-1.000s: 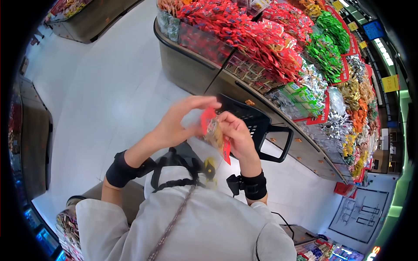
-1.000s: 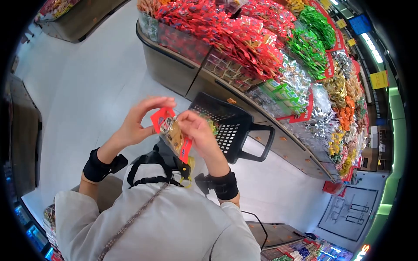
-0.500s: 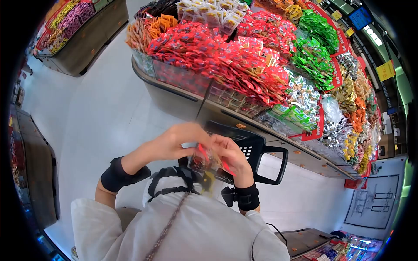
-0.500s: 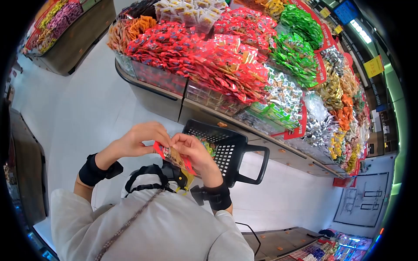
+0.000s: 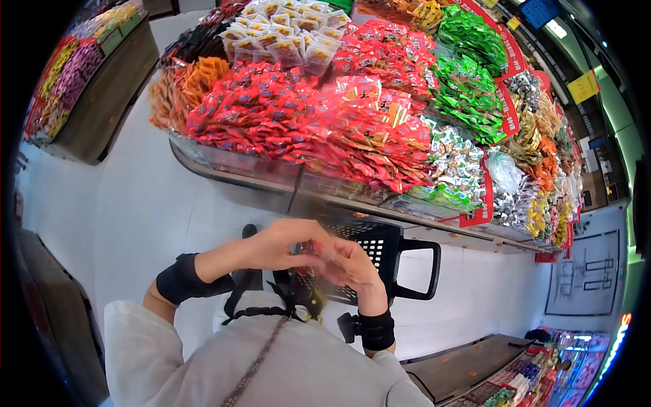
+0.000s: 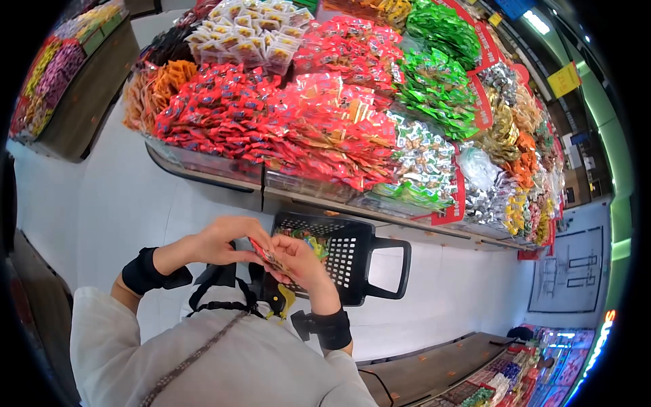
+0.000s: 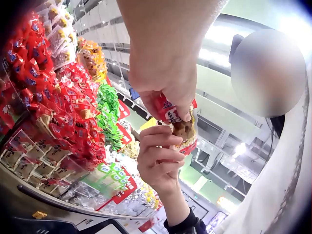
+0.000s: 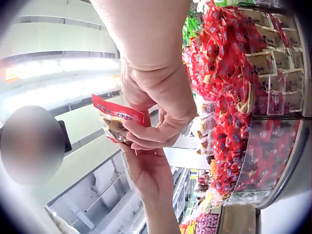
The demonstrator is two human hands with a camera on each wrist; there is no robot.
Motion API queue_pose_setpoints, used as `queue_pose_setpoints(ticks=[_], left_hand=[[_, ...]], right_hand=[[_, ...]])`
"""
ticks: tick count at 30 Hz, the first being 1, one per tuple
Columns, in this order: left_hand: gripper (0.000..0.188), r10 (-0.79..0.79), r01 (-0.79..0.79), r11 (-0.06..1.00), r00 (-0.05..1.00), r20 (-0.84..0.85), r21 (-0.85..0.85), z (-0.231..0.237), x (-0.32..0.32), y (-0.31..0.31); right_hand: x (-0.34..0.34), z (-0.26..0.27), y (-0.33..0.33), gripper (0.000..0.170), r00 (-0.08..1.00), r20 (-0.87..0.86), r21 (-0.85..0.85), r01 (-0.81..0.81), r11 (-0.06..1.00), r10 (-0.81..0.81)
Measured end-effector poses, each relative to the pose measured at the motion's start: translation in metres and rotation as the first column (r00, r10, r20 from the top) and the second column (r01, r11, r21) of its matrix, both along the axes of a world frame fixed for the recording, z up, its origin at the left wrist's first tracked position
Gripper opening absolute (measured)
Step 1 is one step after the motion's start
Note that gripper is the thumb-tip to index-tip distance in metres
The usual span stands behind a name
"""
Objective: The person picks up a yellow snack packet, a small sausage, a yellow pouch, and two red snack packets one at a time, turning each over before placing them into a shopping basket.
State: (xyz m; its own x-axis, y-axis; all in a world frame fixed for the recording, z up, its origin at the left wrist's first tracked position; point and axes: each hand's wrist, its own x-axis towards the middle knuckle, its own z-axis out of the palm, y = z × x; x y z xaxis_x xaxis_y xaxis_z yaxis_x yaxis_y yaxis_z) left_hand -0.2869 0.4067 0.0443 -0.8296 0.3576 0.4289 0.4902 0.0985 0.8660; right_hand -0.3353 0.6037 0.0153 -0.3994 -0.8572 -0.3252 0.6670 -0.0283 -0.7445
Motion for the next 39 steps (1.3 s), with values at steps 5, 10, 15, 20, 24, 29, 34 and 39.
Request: queue_pose_setpoints(ticks=[5,10,15,20,24,29,34,39], left_hand=[[0.023,-0.108,0.107,0.994,0.994,0.019,0.035,0.000,-0.041,-0.043],[0.022,-0.142,0.139,0.989,0.989,0.051,0.049,0.002,-0.071,-0.094],[0.023,-0.163,0.159,0.986,0.983,0.089,0.052,0.008,-0.088,-0.142],[0.023,-0.238,0.235,0.968,0.971,0.034,0.083,0.017,-0.108,-0.162],[0.022,-0.313,0.313,0.949,0.950,0.003,0.041,0.035,-0.128,-0.167],[0.020,-0.260,0.261,0.965,0.965,-0.029,0.026,0.062,-0.170,-0.173],[0.020,0.051,-0.064,0.997,0.967,-0.250,-0.043,0.086,-0.231,-0.186],[0.030,0.278,-0.307,0.944,0.937,-0.212,-0.122,0.114,-0.319,-0.187]], right_hand=[[-0.019,0.004,-0.038,0.014,0.994,0.002,0.010,0.108,0.994,-0.108],[-0.041,0.009,-0.089,0.014,0.982,-0.007,-0.022,0.189,0.982,-0.189],[-0.059,0.025,-0.136,0.015,0.985,-0.048,-0.019,0.164,0.986,-0.165],[-0.070,0.038,-0.151,0.013,0.978,-0.086,0.030,0.192,0.981,-0.189],[-0.085,0.057,-0.145,0.010,0.957,-0.204,0.093,0.230,0.969,-0.207],[-0.139,0.084,-0.119,0.014,0.808,-0.548,0.179,0.365,0.914,-0.215],[-0.231,0.108,-0.091,0.011,0.571,-0.804,0.207,0.534,0.820,-0.169],[-0.326,0.115,-0.090,0.013,0.183,-0.963,0.271,0.623,0.734,0.200]])
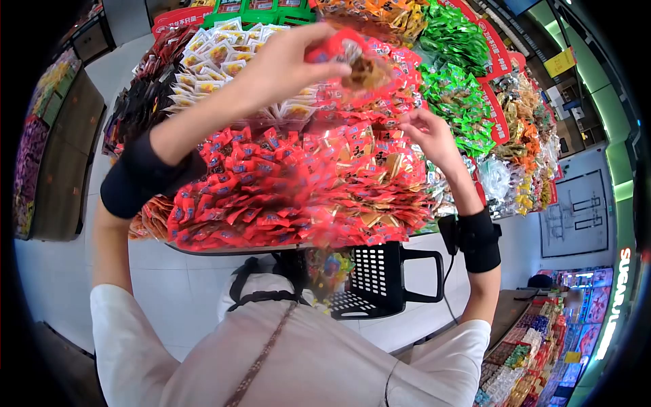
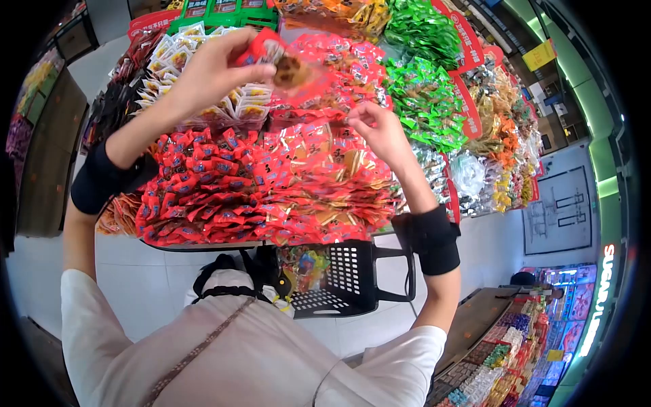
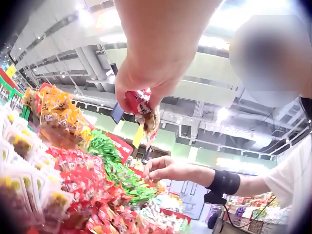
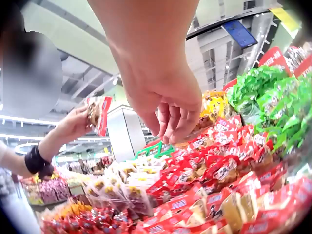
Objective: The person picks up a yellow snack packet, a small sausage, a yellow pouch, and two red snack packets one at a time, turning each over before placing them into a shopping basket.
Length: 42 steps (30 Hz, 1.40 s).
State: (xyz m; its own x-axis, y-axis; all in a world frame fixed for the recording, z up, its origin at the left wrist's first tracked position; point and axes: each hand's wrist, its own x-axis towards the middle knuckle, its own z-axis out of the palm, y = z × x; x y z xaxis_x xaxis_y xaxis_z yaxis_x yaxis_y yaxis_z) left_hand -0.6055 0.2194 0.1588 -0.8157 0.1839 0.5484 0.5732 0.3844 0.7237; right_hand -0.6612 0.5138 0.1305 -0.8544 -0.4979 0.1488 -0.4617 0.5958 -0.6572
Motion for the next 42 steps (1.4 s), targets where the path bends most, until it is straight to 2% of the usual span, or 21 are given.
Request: queue_pose_setpoints(ticks=[2,5,6,7,9,10,11,13,14,17,18,21,27,28,30,32,35,38,42], left_hand=[[0.030,0.121,-0.128,0.984,0.991,-0.065,-0.121,0.008,-0.033,0.000],[0.029,0.226,-0.268,0.928,0.957,-0.180,-0.258,0.011,-0.071,0.006],[0.032,0.252,-0.278,0.917,0.959,-0.127,-0.285,0.011,-0.079,0.009],[0.033,0.252,-0.283,0.917,0.957,-0.141,-0.283,0.009,-0.083,0.011],[0.037,0.250,-0.291,0.916,0.952,-0.175,-0.277,0.005,-0.091,0.016],[0.040,0.214,-0.241,0.931,0.969,-0.124,-0.275,0.004,-0.094,0.017],[0.041,0.222,-0.252,0.924,0.966,-0.131,-0.288,0.001,-0.098,0.019],[0.042,0.240,-0.273,0.909,0.960,-0.142,-0.315,-0.004,-0.104,0.023],[0.044,0.260,-0.290,0.899,0.956,-0.134,-0.327,-0.007,-0.106,0.025],[0.043,0.126,-0.140,0.930,0.990,-0.064,-0.340,-0.013,-0.112,0.029],[0.042,0.159,-0.211,0.921,0.971,-0.178,-0.328,-0.018,-0.113,0.033],[0.041,0.169,-0.185,0.891,0.983,-0.075,-0.414,-0.027,-0.117,0.038],[0.035,0.123,-0.104,0.891,0.992,0.015,-0.442,-0.036,-0.119,0.051],[0.035,0.113,-0.084,0.884,0.993,0.035,-0.461,-0.034,-0.116,0.053],[0.035,0.090,-0.041,0.886,0.992,0.083,-0.462,-0.035,-0.115,0.058],[0.034,0.058,-0.018,0.872,0.996,0.067,-0.489,-0.043,-0.121,0.061],[0.027,0.021,0.020,0.858,0.997,0.073,-0.513,-0.061,-0.136,0.069],[0.021,-0.015,0.056,0.844,0.997,0.080,-0.534,-0.057,-0.134,0.078],[0.017,-0.030,0.109,0.796,0.990,0.141,-0.596,-0.062,-0.146,0.086]], right_hand=[[-0.021,0.006,-0.013,0.016,0.985,-0.170,0.277,0.028,0.961,0.020],[-0.043,-0.003,-0.028,0.018,0.858,-0.453,0.404,-0.045,0.914,0.242],[-0.051,-0.007,-0.032,0.019,0.841,-0.452,0.457,-0.066,0.887,0.296],[-0.057,-0.013,-0.036,0.018,0.830,-0.447,0.506,-0.075,0.859,0.335],[-0.065,-0.023,-0.046,0.017,0.823,-0.441,0.518,-0.092,0.851,0.357],[-0.066,-0.026,-0.050,0.015,0.807,-0.462,0.507,-0.101,0.856,0.369],[-0.069,-0.027,-0.055,0.026,0.868,-0.351,0.585,-0.089,0.806,0.351],[-0.081,-0.040,-0.059,0.023,0.854,-0.355,0.635,-0.078,0.769,0.379],[-0.085,-0.045,-0.059,0.021,0.841,-0.374,0.637,-0.073,0.767,0.391],[-0.091,-0.049,-0.059,0.016,0.813,-0.414,0.632,-0.068,0.772,0.410],[-0.092,-0.049,-0.056,0.014,0.813,-0.415,0.621,-0.074,0.780,0.408],[-0.093,-0.050,-0.049,0.015,0.816,-0.410,0.621,-0.077,0.780,0.408],[-0.092,-0.050,-0.038,0.015,0.844,-0.369,0.594,-0.108,0.798,0.389],[-0.093,-0.055,-0.036,0.012,0.791,-0.454,0.534,-0.126,0.836,0.410],[-0.091,-0.056,-0.033,0.011,0.776,-0.463,0.544,-0.132,0.829,0.427],[-0.087,-0.054,-0.034,0.012,0.799,-0.419,0.594,-0.119,0.796,0.432],[-0.084,-0.054,-0.034,0.009,0.788,-0.438,0.581,-0.119,0.805,0.432],[-0.085,-0.059,-0.031,0.007,0.753,-0.482,0.569,-0.119,0.813,0.448],[-0.082,-0.056,-0.030,0.010,0.761,-0.469,0.586,-0.111,0.803,0.448]])
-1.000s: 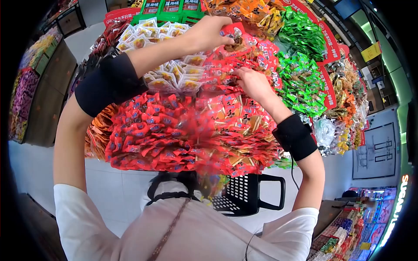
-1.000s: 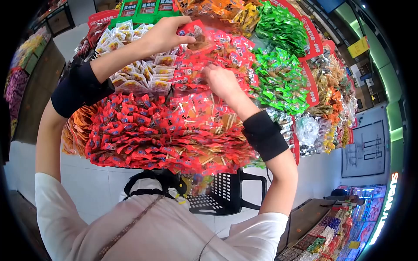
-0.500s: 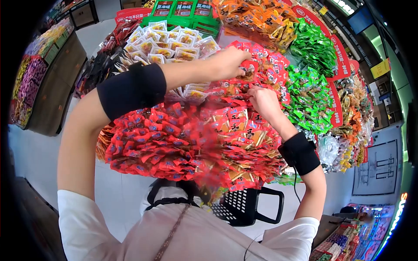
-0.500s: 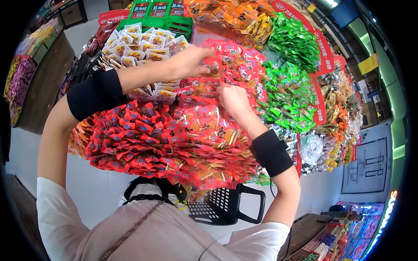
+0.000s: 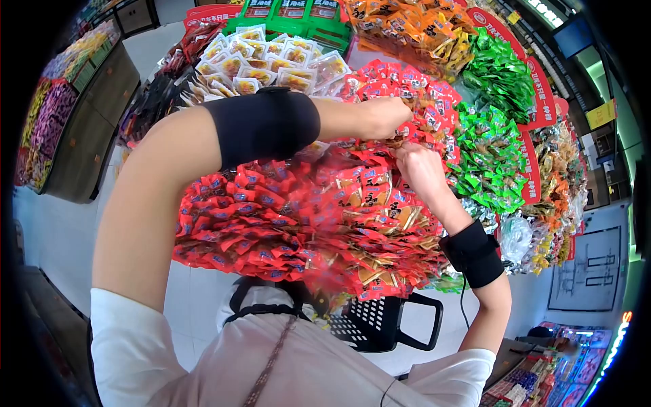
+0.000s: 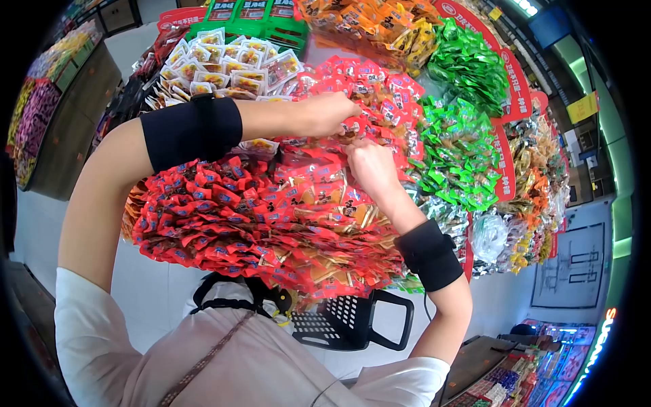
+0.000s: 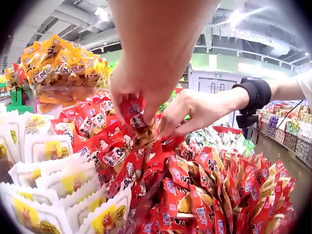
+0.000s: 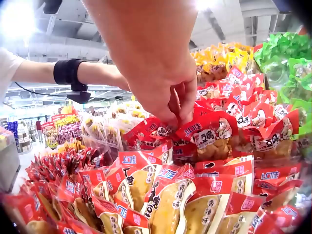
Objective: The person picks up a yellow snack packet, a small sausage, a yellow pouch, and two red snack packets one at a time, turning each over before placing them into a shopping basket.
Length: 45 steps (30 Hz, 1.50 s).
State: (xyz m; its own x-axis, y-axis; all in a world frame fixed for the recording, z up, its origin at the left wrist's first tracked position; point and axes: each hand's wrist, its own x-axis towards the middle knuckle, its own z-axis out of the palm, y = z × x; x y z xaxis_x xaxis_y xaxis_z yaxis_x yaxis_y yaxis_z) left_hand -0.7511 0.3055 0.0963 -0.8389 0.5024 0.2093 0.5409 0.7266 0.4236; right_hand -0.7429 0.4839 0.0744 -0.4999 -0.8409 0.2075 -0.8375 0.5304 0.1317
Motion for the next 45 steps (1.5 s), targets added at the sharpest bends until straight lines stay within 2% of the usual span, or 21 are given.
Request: queue_pose_setpoints(ticks=[2,5,8,11,14,18,20,26,29,30,33,36,42,45], left_hand=[[0.015,0.019,-0.013,0.995,0.998,0.063,-0.095,0.005,-0.005,0.004],[0.016,-0.022,0.025,0.974,1.000,0.019,-0.226,0.011,-0.009,0.002],[0.016,-0.031,0.043,0.951,0.999,0.044,-0.305,0.015,-0.007,0.001],[0.020,-0.055,0.045,0.972,0.998,-0.037,-0.231,-0.008,-0.014,0.003],[0.018,0.022,-0.024,0.988,1.000,-0.012,-0.155,-0.009,-0.008,0.006],[0.017,0.103,-0.103,0.991,0.995,-0.006,-0.081,-0.021,-0.012,0.004],[0.017,0.111,-0.112,0.988,0.994,-0.020,-0.108,-0.025,-0.013,0.003],[0.013,0.060,-0.080,0.981,0.991,-0.117,-0.178,-0.030,-0.007,0.020],[0.014,0.073,-0.093,0.972,0.993,-0.097,-0.218,-0.022,-0.005,0.021],[0.013,0.076,-0.092,0.984,0.991,-0.108,-0.151,-0.024,-0.005,0.020],[0.019,0.068,-0.054,0.952,0.997,0.037,-0.300,-0.016,-0.015,0.021],[0.012,0.118,-0.104,0.972,0.992,0.055,-0.212,-0.010,-0.011,0.021],[0.012,0.126,-0.124,0.975,0.992,0.003,-0.184,-0.033,-0.022,0.018],[0.012,0.140,-0.133,0.972,0.990,0.020,-0.195,-0.034,-0.023,0.019]], right_hand=[[-0.001,0.001,0.001,0.012,1.000,-0.001,0.006,-0.018,1.000,0.018],[-0.001,0.003,-0.001,0.017,1.000,0.001,0.022,0.016,1.000,-0.016],[-0.003,0.001,0.000,0.019,1.000,0.015,0.000,0.016,1.000,-0.016],[-0.004,0.001,-0.002,0.019,1.000,0.019,0.008,0.024,1.000,-0.024],[-0.006,0.001,-0.003,0.017,0.999,0.025,0.017,0.024,1.000,-0.024],[-0.003,0.007,-0.006,0.006,0.999,0.033,-0.070,-0.026,0.997,0.028],[-0.004,0.007,-0.006,0.006,0.998,0.024,-0.108,-0.048,0.993,0.051],[-0.009,0.008,-0.008,0.013,0.998,0.004,-0.003,0.062,0.998,-0.062],[-0.004,0.013,-0.009,0.017,0.997,0.039,-0.020,0.068,0.997,-0.067],[-0.005,0.011,-0.007,0.017,0.998,0.034,-0.022,0.062,0.998,-0.061],[-0.001,0.008,-0.004,0.015,0.998,0.041,-0.077,0.050,0.996,-0.047],[-0.001,0.006,-0.003,0.012,0.998,0.051,-0.075,0.049,0.996,-0.045],[0.006,0.015,-0.001,0.011,0.994,0.045,-0.018,0.103,0.994,-0.103],[0.009,0.020,0.003,0.012,0.994,0.058,-0.084,0.097,0.992,-0.092]])
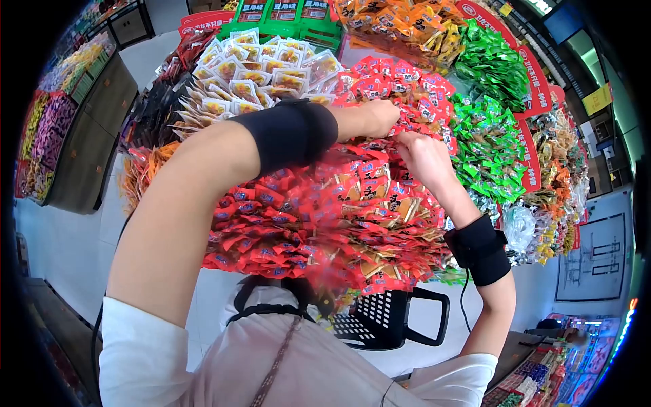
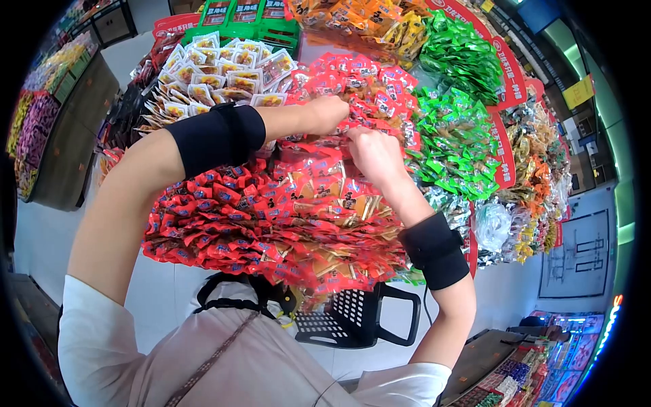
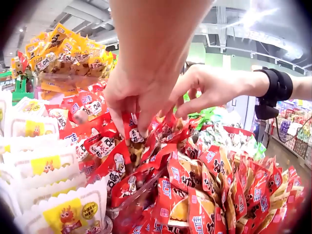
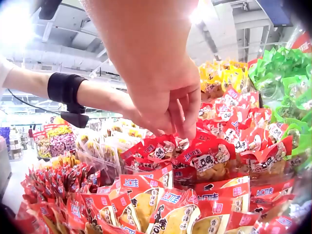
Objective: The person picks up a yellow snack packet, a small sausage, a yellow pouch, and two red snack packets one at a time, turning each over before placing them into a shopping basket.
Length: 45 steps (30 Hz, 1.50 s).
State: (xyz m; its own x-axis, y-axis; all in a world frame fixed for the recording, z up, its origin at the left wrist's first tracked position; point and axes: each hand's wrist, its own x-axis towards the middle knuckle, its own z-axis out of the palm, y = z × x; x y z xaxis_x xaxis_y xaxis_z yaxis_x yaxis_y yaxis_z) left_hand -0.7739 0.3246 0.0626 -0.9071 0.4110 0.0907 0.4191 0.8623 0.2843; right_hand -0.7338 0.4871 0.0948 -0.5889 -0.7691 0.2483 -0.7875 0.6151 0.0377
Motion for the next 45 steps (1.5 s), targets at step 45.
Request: queue_pose_setpoints(ticks=[45], left_hand=[[0.035,-0.129,-0.083,0.412,0.980,0.148,0.907,-0.041,0.358,0.006]], right_hand=[[0.325,-0.084,0.106,0.028,0.669,0.698,-0.706,0.702,0.090,0.258]])
